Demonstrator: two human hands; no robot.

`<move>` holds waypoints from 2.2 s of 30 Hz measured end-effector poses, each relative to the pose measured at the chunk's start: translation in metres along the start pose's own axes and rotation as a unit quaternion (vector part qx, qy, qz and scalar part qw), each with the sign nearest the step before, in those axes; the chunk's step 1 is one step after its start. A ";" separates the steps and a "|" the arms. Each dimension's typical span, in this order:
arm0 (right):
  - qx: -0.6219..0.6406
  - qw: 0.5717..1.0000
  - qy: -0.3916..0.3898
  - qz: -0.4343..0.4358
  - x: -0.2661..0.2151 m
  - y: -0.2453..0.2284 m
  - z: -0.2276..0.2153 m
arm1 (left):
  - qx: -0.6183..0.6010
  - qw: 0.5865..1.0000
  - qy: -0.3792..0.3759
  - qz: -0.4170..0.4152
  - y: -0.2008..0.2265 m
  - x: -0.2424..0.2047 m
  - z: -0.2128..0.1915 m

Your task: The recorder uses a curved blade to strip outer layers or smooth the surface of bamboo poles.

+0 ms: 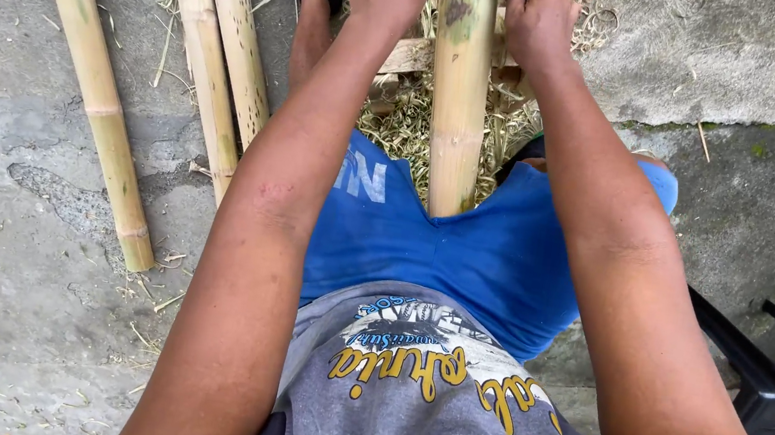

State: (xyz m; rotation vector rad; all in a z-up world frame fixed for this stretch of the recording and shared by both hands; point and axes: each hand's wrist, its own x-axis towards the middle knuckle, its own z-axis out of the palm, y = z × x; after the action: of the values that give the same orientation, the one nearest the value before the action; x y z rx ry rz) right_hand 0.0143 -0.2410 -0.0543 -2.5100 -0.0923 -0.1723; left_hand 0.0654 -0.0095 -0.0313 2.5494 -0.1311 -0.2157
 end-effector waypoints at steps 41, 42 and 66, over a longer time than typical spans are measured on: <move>0.145 0.941 -0.240 0.187 -0.087 -0.032 -0.044 | 0.047 0.995 -0.091 -0.021 0.048 -0.097 -0.019; 0.161 0.945 -0.222 0.178 -0.089 -0.028 -0.039 | 0.066 0.995 -0.070 0.006 0.051 -0.092 -0.020; 0.322 0.907 -0.218 0.162 -0.184 0.016 -0.021 | -0.131 0.989 0.039 -0.050 0.042 -0.230 -0.023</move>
State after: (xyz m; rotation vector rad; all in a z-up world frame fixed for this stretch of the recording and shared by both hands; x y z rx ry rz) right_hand -0.1682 -0.2714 -0.0736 -1.8214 0.0796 0.4869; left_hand -0.1586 0.0003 0.0399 2.3006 0.0522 -0.1610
